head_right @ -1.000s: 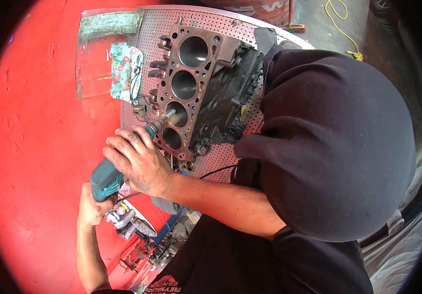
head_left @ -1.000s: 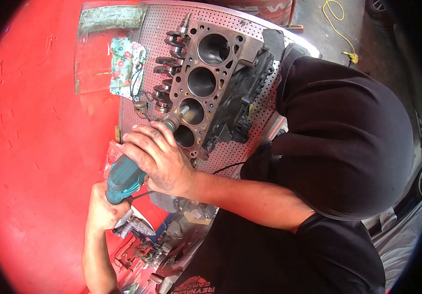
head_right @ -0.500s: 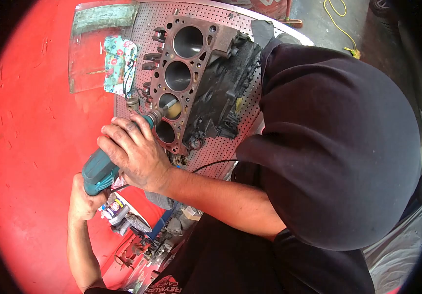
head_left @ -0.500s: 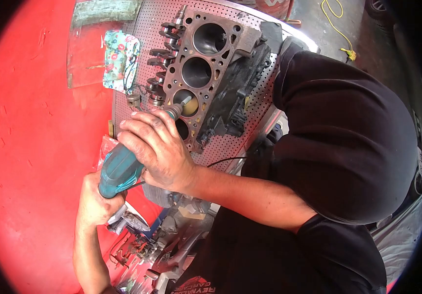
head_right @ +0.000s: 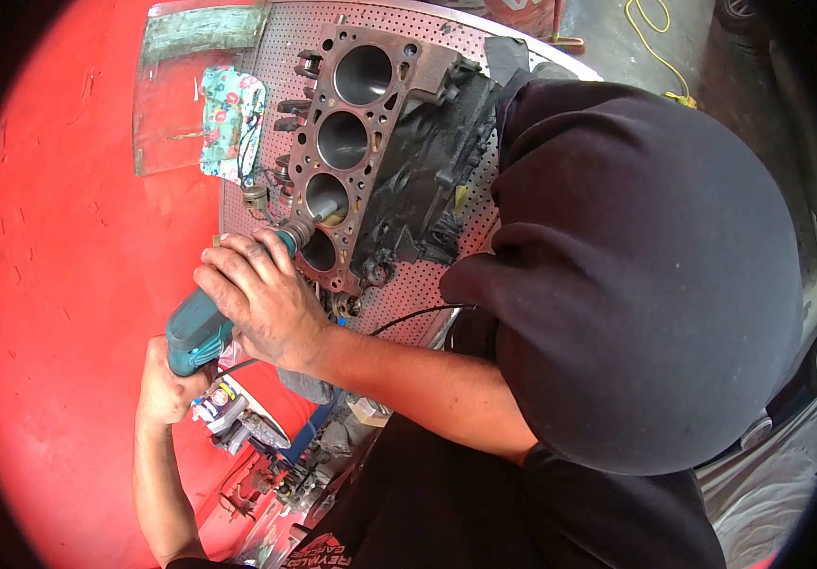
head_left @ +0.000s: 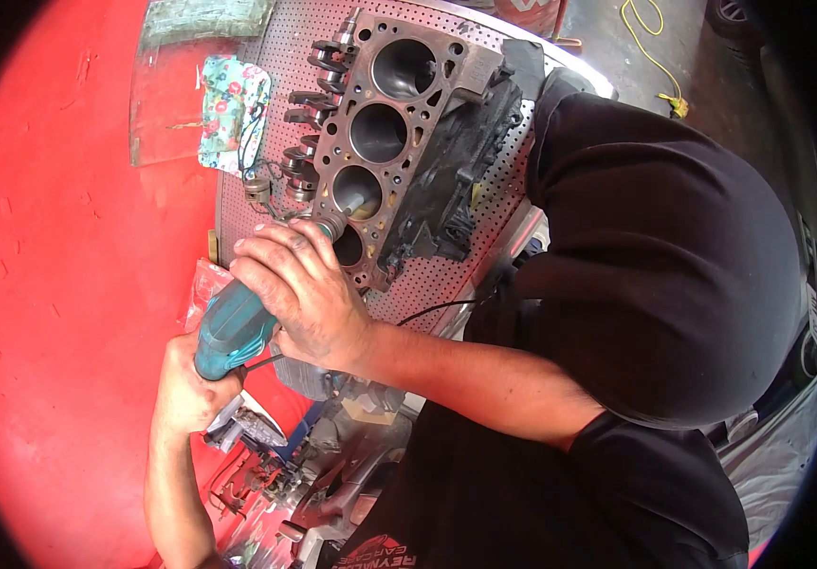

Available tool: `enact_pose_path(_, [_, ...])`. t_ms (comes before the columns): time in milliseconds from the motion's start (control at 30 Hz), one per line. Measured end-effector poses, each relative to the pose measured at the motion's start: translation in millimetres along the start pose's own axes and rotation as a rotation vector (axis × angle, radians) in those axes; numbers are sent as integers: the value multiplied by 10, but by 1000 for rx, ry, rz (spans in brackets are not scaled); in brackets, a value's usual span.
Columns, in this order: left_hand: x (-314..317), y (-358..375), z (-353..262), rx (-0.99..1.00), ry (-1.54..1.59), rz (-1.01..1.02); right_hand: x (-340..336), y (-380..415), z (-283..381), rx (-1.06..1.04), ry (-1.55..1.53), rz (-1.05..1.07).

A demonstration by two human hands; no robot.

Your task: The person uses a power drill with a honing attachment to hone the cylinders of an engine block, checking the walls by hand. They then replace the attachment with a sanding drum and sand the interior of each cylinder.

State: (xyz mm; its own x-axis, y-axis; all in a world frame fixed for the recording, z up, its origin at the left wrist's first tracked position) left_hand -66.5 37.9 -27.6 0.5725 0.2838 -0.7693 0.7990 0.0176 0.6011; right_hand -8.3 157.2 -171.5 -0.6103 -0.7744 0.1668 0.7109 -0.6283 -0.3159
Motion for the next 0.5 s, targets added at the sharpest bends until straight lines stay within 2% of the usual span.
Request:
enact_pose_path(300, [-52,-19,-17,17,-27,-32,62,-49,-17,-25,16,41])
enact_pose_path(500, [-82,-32,-22,15,-44,-52,82,-97,4,-24,-14,-21])
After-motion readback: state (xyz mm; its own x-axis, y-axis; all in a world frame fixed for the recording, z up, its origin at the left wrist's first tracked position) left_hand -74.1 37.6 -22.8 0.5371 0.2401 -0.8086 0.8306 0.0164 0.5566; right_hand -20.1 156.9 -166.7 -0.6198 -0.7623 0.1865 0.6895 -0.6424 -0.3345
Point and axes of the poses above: each hand's wrist, its own y-axis away from the middle knuckle, its own x-axis out of the palm, z = x × y, the point moved 3 cm from there along -y, towards the middle knuckle, and after that the axes turned 15 degrees about -z, right-handed, at the moved point
